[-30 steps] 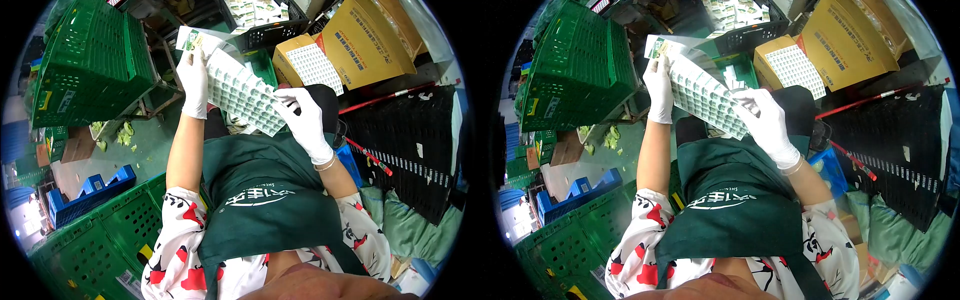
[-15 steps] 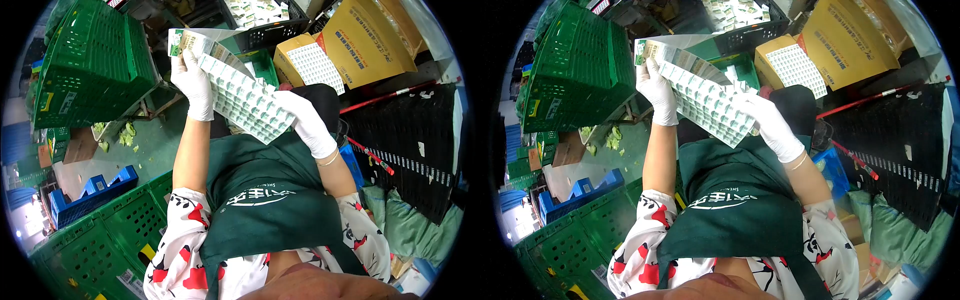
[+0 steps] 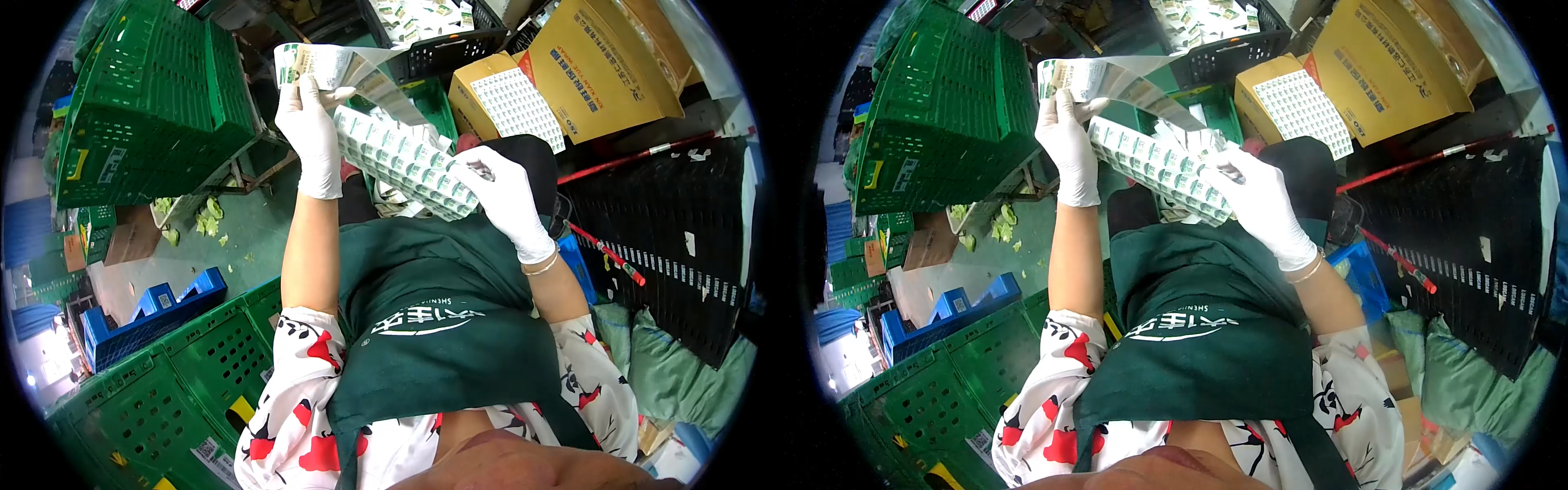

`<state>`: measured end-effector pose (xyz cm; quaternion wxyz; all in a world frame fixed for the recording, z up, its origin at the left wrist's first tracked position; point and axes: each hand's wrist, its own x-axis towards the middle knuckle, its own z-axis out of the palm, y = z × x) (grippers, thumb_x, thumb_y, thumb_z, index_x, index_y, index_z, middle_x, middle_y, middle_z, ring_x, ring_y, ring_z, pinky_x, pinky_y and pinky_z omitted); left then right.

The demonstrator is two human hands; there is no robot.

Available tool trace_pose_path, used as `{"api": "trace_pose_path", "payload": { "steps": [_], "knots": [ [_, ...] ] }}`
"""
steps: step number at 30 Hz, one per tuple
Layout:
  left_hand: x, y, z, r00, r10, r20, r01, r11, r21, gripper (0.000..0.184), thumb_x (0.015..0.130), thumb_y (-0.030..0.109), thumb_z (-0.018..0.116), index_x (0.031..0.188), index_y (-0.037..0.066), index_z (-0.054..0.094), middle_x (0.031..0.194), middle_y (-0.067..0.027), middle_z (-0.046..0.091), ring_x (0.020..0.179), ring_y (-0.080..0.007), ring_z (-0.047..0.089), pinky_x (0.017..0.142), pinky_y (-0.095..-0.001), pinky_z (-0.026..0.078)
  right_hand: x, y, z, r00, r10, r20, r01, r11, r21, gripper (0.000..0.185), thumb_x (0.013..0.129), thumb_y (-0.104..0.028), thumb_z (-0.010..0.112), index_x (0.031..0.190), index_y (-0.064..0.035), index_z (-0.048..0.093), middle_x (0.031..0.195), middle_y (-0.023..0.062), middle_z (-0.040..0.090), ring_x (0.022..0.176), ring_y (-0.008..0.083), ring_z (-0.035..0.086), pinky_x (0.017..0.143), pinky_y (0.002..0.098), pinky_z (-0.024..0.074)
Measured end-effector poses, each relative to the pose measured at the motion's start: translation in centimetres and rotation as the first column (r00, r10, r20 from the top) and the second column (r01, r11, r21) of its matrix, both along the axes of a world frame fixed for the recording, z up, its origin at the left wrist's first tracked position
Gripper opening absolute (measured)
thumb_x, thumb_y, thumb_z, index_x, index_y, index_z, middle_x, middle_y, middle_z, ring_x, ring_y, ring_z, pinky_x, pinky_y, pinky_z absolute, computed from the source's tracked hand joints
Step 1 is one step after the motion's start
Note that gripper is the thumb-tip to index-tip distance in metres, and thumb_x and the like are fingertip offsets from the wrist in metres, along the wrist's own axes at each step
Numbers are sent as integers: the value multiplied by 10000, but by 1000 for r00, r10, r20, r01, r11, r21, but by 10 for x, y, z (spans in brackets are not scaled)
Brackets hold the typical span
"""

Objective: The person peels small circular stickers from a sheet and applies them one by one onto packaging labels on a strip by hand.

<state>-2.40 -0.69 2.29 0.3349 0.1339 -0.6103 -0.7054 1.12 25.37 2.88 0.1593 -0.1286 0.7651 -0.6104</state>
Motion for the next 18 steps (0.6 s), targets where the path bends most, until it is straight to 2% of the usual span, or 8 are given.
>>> {"api": "trace_pose_path", "payload": {
  "steps": [4,6,7,10,11,12,13,18],
  "knots": [
    [5,14,4,996,-75,55,75,997,-2,271,1022,96,503,1245,-41,571,901,-98,686,554,-126,638,512,-222,485,-1,-2,2,989,-35,-147,45,997,64,161,886,-102,704,1004,4,677,869,113,698,811,111,667,738,265,512],
    [6,15,-3,988,-54,142,70,992,-109,273,1018,90,508,1253,-29,579,879,-85,682,527,-102,616,492,-220,466,-1,-2,6,985,-47,-169,58,997,60,162,879,-102,708,998,5,677,862,117,694,807,118,670,737,267,513],
    [6,13,-9,983,-16,184,47,986,-161,264,1013,84,514,1235,-33,598,909,-88,699,623,-102,642,576,-235,500,-2,-3,9,983,-51,-176,63,996,65,161,877,-101,709,993,5,678,858,116,692,803,120,669,737,267,513],
    [1,16,-27,972,233,16,-196,849,-491,260,1008,79,523,1222,-38,613,970,-96,715,766,-106,652,702,-255,522,-2,-1,8,983,-67,-172,69,998,8,223,858,-77,731,1056,-2,661,924,86,690,855,105,652,759,266,517],
    [3,22,-22,978,209,27,-189,926,-326,260,1007,81,526,1213,-45,619,1013,-102,721,865,-105,639,788,-266,514,-1,-3,11,981,-87,-173,82,996,-38,247,853,-67,735,1078,-4,654,947,79,688,873,101,647,768,264,519],
    [1,19,-23,976,219,1,-209,931,-301,260,1007,83,527,1215,-43,619,1015,-103,720,859,-104,639,783,-266,515,0,-5,13,979,-106,-174,93,992,-84,272,848,-58,740,1099,-7,646,969,71,687,890,97,641,776,263,520],
    [-2,16,-25,973,231,-23,-228,934,-275,261,1007,84,527,1217,-41,619,1016,-104,720,852,-103,638,778,-266,516,0,-3,10,994,-88,-70,79,990,-120,329,841,-40,747,1145,-11,624,1016,53,678,921,83,620,797,255,520],
    [-3,16,-17,962,247,-116,-268,935,-231,231,1015,83,524,1170,-52,629,1004,-77,697,851,-94,617,758,-247,504,-2,-4,-1,987,-158,28,160,967,-196,174,876,-34,715,1035,13,664,920,37,685,828,58,609,762,225,510]
  ]
}}
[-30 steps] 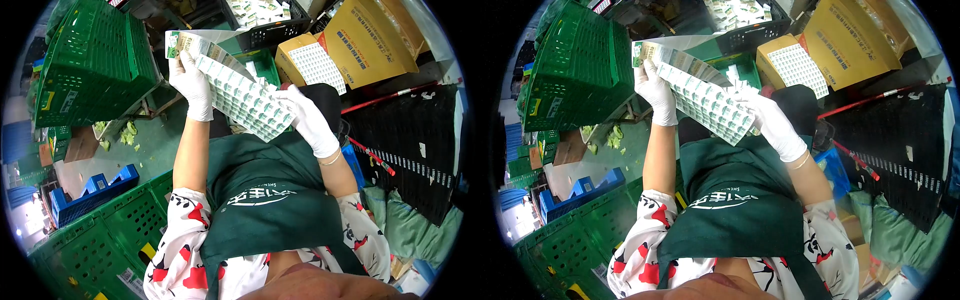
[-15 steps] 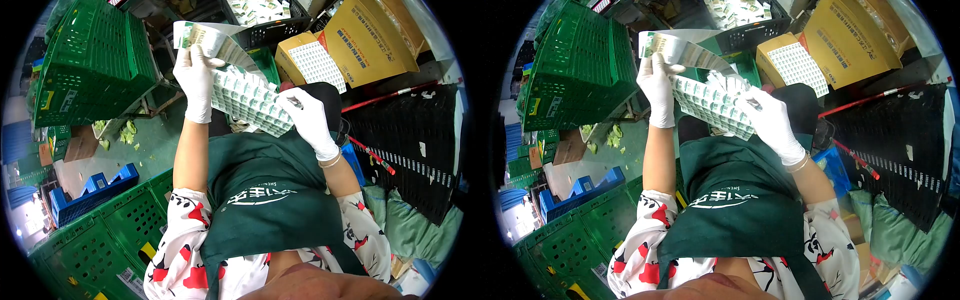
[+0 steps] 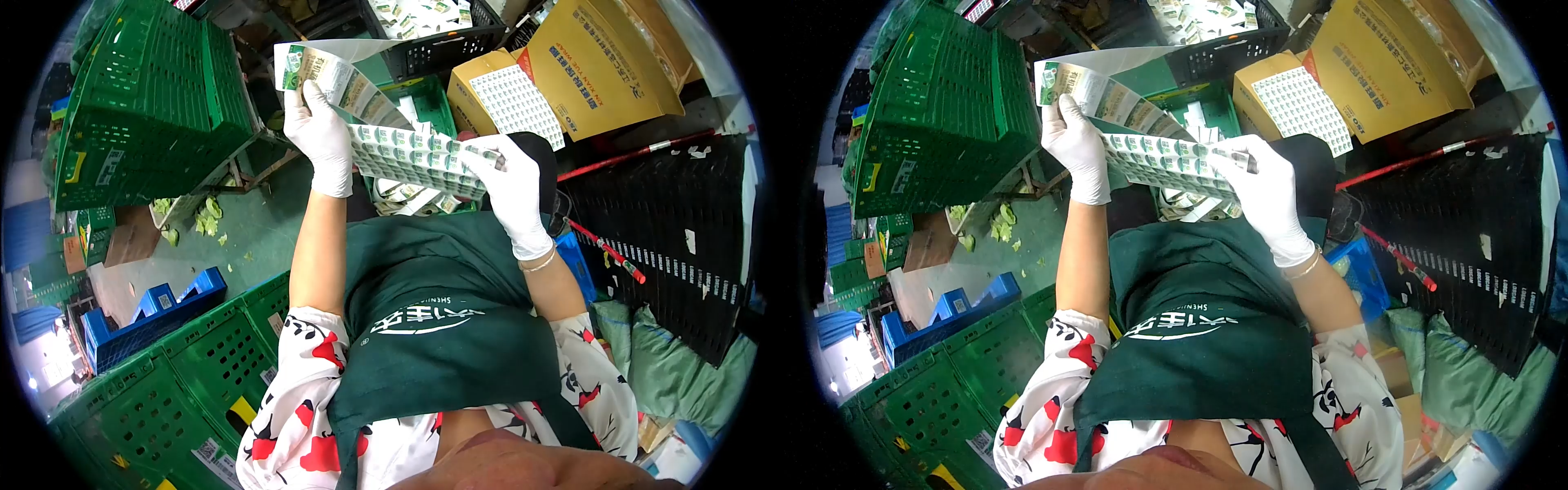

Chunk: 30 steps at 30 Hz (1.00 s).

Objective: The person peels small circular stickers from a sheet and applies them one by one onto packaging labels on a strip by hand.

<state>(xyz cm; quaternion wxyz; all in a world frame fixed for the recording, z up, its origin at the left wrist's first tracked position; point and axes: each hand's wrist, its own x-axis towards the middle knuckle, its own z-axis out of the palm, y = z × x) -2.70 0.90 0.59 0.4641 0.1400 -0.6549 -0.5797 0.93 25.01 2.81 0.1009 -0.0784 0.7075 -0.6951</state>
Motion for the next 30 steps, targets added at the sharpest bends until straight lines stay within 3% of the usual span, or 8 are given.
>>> {"api": "trace_pose_path", "payload": {
  "steps": [5,9,12,16,19,24,26,30],
  "knots": [
    [0,-4,3,998,-23,-64,29,995,94,260,1012,54,507,1231,-44,608,1079,-91,694,908,-112,632,809,-260,510,-1,2,7,997,-9,80,9,1000,-7,160,898,-80,710,1022,19,687,858,15,680,776,31,591,705,212,500],
    [-1,-10,7,1000,15,-25,-16,999,-49,251,998,49,526,1212,-42,621,1037,-105,710,879,-113,641,791,-261,514,-14,12,-6,993,118,-2,-116,976,186,255,881,-130,732,1099,-8,681,888,28,692,797,60,619,744,228,510],
    [0,-8,13,999,19,42,-12,985,-173,246,993,54,544,1204,-38,631,1013,-103,717,856,-106,639,777,-259,514,-22,11,14,927,131,-352,32,907,421,369,880,-104,699,1236,-42,621,1142,95,674,991,156,644,934,307,496],
    [1,1,17,994,27,109,3,963,-269,252,993,61,558,1212,-37,637,1008,-89,717,859,-88,618,772,-249,506,-29,4,33,642,433,-633,169,725,668,374,859,-142,703,1220,-78,626,1082,93,651,979,239,639,875,317,511],
    [-4,1,14,996,73,55,-51,943,-328,206,960,54,585,1147,-1,655,895,-154,716,728,-163,668,679,-287,522,-27,-2,25,594,546,-590,131,658,741,306,885,-147,656,1188,-107,642,988,70,633,908,228,627,779,314,517],
    [-4,-2,9,993,39,108,-7,959,-282,227,973,66,575,1178,-5,645,936,-130,723,787,-133,664,719,-275,521,-23,-2,18,575,650,-496,81,559,826,330,872,-106,638,1202,-109,634,944,63,630,847,223,630,716,312,528],
    [-2,-1,10,986,15,168,29,966,-258,270,991,76,564,1235,-21,628,980,-83,727,843,-77,630,761,-245,512,-22,0,11,547,626,-555,79,622,779,333,864,-81,634,1196,-108,639,942,70,631,844,227,635,715,316,531],
    [-8,1,7,990,42,132,-5,963,-269,211,966,67,578,1153,2,651,923,-154,724,770,-161,681,708,-293,526,-18,-1,8,586,559,-586,31,708,706,350,847,-28,624,1189,-101,648,945,78,634,860,238,646,726,318,538]
  ]
}}
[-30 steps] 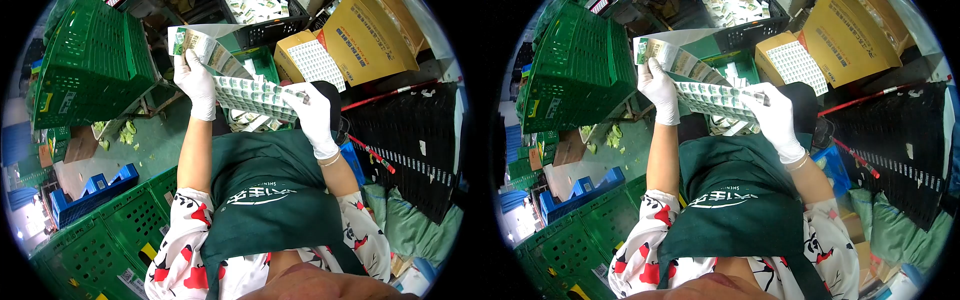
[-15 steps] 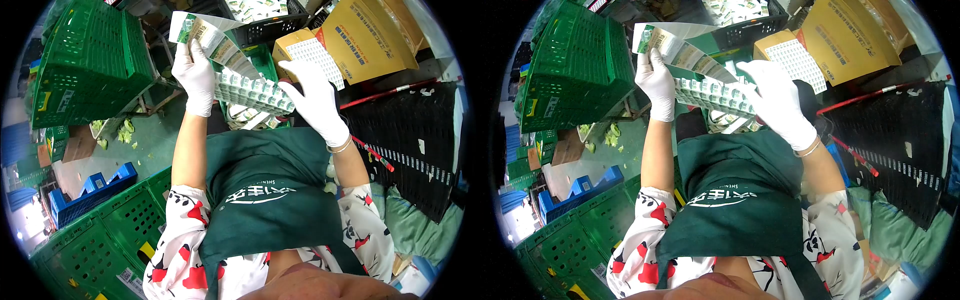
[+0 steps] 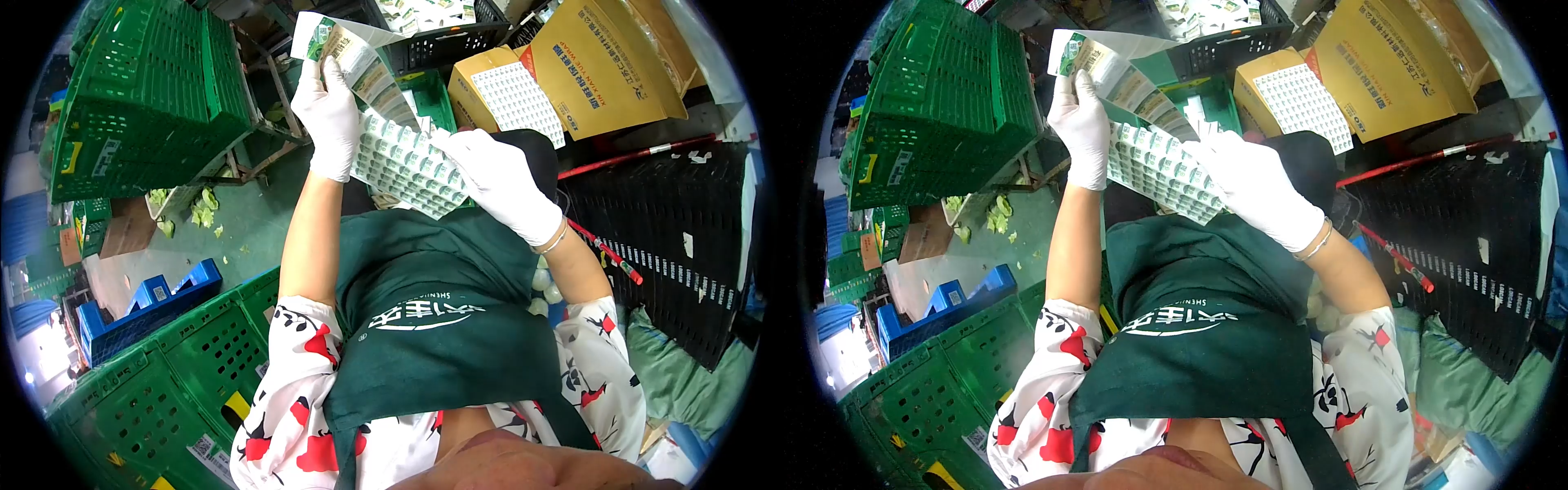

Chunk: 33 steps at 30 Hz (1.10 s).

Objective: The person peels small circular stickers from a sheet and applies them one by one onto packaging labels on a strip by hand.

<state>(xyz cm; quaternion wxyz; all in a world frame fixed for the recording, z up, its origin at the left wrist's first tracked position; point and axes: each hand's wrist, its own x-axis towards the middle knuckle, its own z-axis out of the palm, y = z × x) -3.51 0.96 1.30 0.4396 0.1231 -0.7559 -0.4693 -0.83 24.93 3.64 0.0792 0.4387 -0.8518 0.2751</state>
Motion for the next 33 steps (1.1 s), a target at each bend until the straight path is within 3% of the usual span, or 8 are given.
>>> {"api": "trace_pose_path", "payload": {
  "steps": [6,8,10,12,16,24,29,33],
  "knots": [
    [-1,-2,-1,999,-4,54,1,998,56,219,968,65,565,1155,-6,652,956,-154,727,807,-132,667,742,-295,522,2,3,-8,994,105,-8,-105,994,-31,442,797,14,616,1235,-39,613,1017,119,639,906,223,646,725,304,550],
    [-3,-5,-2,998,0,71,-5,997,72,232,968,58,553,1164,-17,652,977,-146,731,825,-122,659,758,-291,520,6,5,-15,978,172,117,-139,958,-249,416,834,34,597,1248,-14,604,1035,112,652,883,186,649,718,280,547],
    [-7,-22,-12,999,-4,52,-4,989,145,256,971,55,538,1183,-37,648,994,-128,733,851,-110,643,778,-279,513,9,11,-9,876,204,437,8,900,-436,390,871,40,580,1259,10,594,1054,105,660,856,149,646,721,260,541],
    [-9,-41,-22,994,-99,46,87,972,220,256,966,68,548,1165,-49,659,984,-115,728,849,-108,630,775,-262,499,12,26,24,499,226,836,355,827,-436,363,906,32,565,1269,32,580,1073,100,662,825,112,635,734,244,531],
    [-1,-51,-15,848,-388,360,294,911,289,245,968,170,610,1054,-48,680,854,0,648,696,-55,512,614,-210,408,-11,43,22,317,453,833,516,655,-552,333,1000,-122,517,1288,40,562,1104,83,630,903,90,599,794,239,511],
    [1,-48,-16,843,-401,358,324,911,257,305,963,184,612,1151,-51,664,929,-29,681,791,-63,562,699,-215,456,-14,33,13,242,464,852,498,694,-520,326,1010,-149,511,1272,34,577,1004,46,610,891,84,578,746,227,494],
    [20,-25,18,504,-830,238,572,528,627,317,951,159,613,1198,-37,647,1052,-21,691,930,-59,596,839,-227,485,-23,33,15,325,288,901,404,819,-408,340,1026,-275,488,938,7,655,701,10,585,559,49,492,467,173,382],
    [27,-2,28,254,-926,278,640,377,670,365,945,125,618,1268,-45,598,1122,-55,689,1003,-77,624,913,-241,486,-40,17,10,295,178,939,324,906,-274,428,1013,-377,513,815,-41,688,646,-20,578,524,33,479,453,170,368]
  ]
}}
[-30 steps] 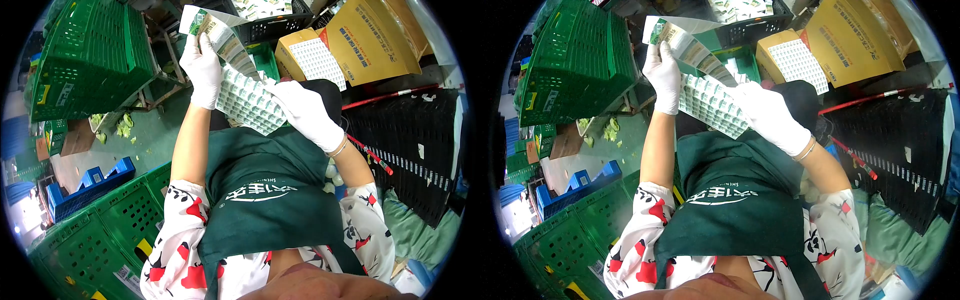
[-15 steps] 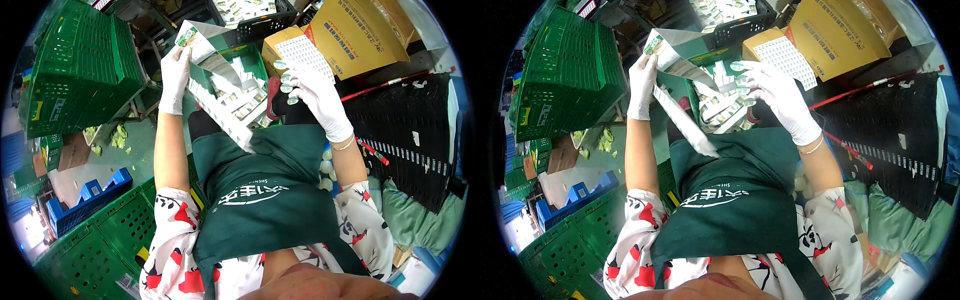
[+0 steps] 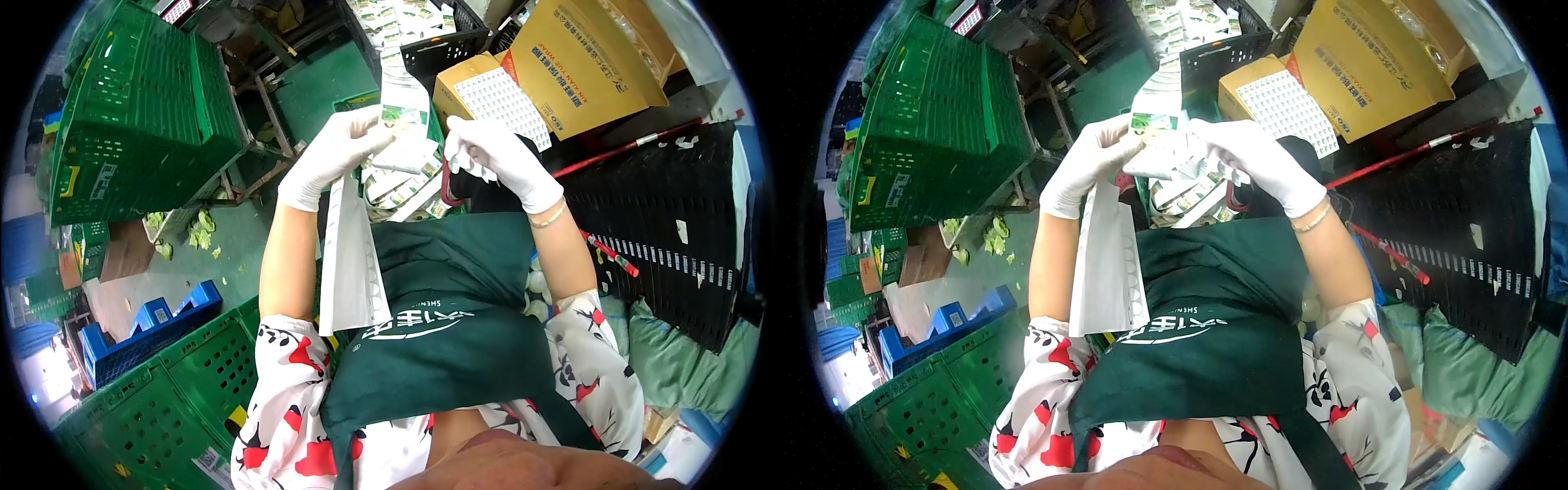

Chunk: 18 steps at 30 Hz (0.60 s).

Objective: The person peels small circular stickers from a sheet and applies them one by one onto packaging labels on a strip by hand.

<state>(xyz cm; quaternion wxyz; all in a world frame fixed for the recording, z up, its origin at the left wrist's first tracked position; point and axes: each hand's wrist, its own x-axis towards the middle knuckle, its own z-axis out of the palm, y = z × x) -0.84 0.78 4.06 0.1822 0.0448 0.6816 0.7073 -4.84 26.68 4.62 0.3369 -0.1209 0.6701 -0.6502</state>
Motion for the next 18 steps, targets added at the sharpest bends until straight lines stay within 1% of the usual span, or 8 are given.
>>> {"api": "trace_pose_path", "payload": {
  "steps": [3,6,8,9,11,13,16,18],
  "knots": [
    [4,11,8,999,-48,15,48,998,44,360,937,133,629,1252,-40,608,1083,-44,694,938,-69,622,856,-237,495,-12,-14,-9,977,61,-204,-62,998,1,388,988,-361,544,807,-59,708,579,-35,559,488,34,490,453,168,370],
    [1,6,-15,996,-93,18,93,994,-54,352,933,157,640,1232,-27,620,1036,-36,697,876,-62,622,795,-227,502,-22,-20,-19,958,195,-209,-191,981,42,380,979,-322,549,782,-37,704,572,-18,591,463,36,495,424,171,365],
    [-2,3,-23,992,48,117,-56,996,67,262,934,180,652,1129,7,671,892,28,653,728,-23,537,637,-201,410,-15,-24,-10,898,336,-285,-326,942,82,370,975,-300,557,770,-28,701,572,-5,609,456,39,505,416,183,376],
    [-3,2,-26,979,111,173,-133,984,122,224,935,191,657,1078,23,697,820,60,630,653,-4,495,559,-188,364,-7,-25,-8,903,382,-199,-365,924,114,359,973,-295,565,776,-27,702,589,-3,621,458,38,511,418,180,384],
    [-4,8,-26,961,199,193,-231,959,165,262,935,168,650,1138,3,674,931,-2,676,749,-45,585,658,-212,463,7,-27,-3,889,458,-25,-446,877,178,339,969,-286,583,789,-26,704,623,-1,644,461,38,522,422,175,398],
    [-6,10,-20,958,246,149,-266,954,135,288,936,155,645,1170,-12,658,1001,-37,693,818,-68,623,728,-229,503,12,-20,-29,926,323,-195,-316,946,67,348,979,-322,570,806,-54,708,658,-24,628,496,21,521,429,159,386],
    [-10,7,-35,971,236,27,-238,968,85,318,924,134,660,1193,-36,645,1074,-59,699,905,-82,631,830,-251,509,6,-11,-11,985,-170,-22,171,985,32,305,992,-316,544,932,-62,703,652,-65,545,522,-9,442,461,141,327],
    [-9,11,-37,978,211,-10,-210,976,53,317,915,129,676,1184,-36,653,1055,-51,706,903,-75,627,834,-247,506,8,-17,-9,951,-288,-111,284,958,-47,275,986,-293,554,984,-60,699,680,-54,559,545,-6,450,476,147,326]
  ]
}}
